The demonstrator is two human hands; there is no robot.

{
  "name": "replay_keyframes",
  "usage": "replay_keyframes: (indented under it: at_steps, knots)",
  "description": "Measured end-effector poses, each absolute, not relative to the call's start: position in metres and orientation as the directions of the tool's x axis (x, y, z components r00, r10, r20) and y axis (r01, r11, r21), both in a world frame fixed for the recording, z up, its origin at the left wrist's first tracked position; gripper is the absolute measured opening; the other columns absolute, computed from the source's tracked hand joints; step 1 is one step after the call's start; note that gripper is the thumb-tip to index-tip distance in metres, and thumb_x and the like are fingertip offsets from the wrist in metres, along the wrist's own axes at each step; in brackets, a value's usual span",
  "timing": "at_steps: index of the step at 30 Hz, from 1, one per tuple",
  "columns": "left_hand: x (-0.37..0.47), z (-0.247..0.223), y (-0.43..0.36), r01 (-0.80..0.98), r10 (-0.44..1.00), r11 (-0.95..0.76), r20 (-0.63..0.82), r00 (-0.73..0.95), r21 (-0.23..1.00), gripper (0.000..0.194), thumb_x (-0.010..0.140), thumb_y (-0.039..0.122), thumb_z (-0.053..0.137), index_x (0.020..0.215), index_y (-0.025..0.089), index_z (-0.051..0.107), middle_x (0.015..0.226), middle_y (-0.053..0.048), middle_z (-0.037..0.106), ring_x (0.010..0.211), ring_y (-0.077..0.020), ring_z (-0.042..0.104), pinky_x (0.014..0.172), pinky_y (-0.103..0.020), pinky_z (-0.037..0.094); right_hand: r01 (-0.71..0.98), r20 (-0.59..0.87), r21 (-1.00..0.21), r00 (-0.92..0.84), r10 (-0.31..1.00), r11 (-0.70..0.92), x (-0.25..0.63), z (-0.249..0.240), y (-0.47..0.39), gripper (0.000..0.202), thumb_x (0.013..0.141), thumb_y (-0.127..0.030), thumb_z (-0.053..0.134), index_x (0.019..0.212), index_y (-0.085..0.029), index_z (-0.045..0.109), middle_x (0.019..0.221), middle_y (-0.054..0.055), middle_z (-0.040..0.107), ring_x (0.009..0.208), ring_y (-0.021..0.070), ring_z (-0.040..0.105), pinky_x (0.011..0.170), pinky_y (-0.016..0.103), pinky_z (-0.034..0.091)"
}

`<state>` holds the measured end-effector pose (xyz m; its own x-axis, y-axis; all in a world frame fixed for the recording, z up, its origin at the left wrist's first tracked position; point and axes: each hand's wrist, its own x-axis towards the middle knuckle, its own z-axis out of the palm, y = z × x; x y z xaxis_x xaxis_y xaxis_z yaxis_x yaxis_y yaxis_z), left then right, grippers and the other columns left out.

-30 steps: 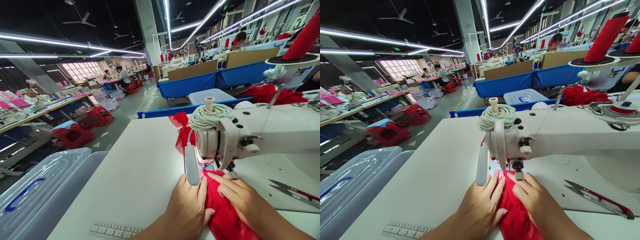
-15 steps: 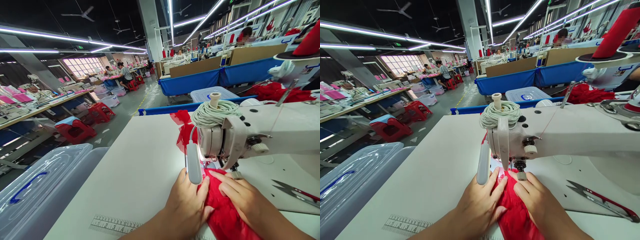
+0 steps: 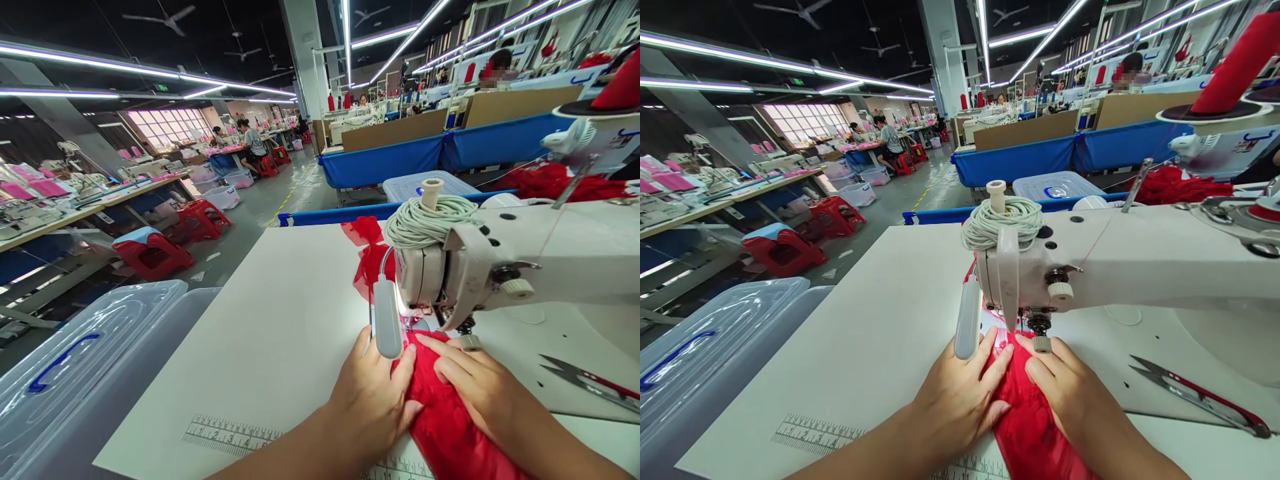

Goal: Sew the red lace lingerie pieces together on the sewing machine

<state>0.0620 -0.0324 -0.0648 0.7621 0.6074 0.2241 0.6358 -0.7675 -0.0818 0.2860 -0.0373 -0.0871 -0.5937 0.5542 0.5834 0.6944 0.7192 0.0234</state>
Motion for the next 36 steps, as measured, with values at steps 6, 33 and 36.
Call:
replay_keyframes:
  at_steps: [6, 33, 36]
  knots:
    - [0.0619, -0.0598, -0.0295, 0.633, 0.606, -0.771, 0.230, 0.761, -0.064, 0.057, 0.095, 0.053, 0.048, 0.133, 0.011, 0.047, 0.129, -0.019, 0.057, 0.122, -0.0339, 0.050, 0.100, -0.050, 0.036, 0.681, 0.566, -0.024, -0.594, 0.572, 0.732, 0.2876, -0.0903, -0.0370, 0.047, 0.074, 0.008, 0.034, 0.096, -0.017, 0.066, 0.118, 0.011, 0.069, 0.094, 0.0206, 0.064, 0.076, 0.033, 0.054]
    - [0.0554, -0.0574, -0.0244, 0.601, 0.567, -0.792, 0.237, 0.789, -0.108, 0.055, 0.097, 0.047, 0.044, 0.138, 0.011, 0.046, 0.135, -0.022, 0.053, 0.125, -0.0370, 0.049, 0.102, -0.058, 0.034, 0.694, 0.510, -0.078, -0.589, 0.627, 0.716, 0.2877, -0.0886, -0.0377, 0.041, 0.079, 0.005, 0.034, 0.092, -0.018, 0.066, 0.111, 0.011, 0.070, 0.088, 0.0204, 0.063, 0.072, 0.034, 0.055]
    - [0.0559, -0.0562, -0.0237, 0.601, 0.562, -0.791, 0.251, 0.788, -0.117, 0.055, 0.096, 0.047, 0.046, 0.137, 0.011, 0.047, 0.132, -0.021, 0.056, 0.123, -0.0370, 0.051, 0.103, -0.058, 0.035, 0.699, 0.511, -0.081, -0.584, 0.631, 0.711, 0.2864, -0.0878, -0.0375, 0.042, 0.079, 0.005, 0.034, 0.092, -0.019, 0.066, 0.106, 0.010, 0.071, 0.089, 0.0209, 0.063, 0.075, 0.035, 0.055]
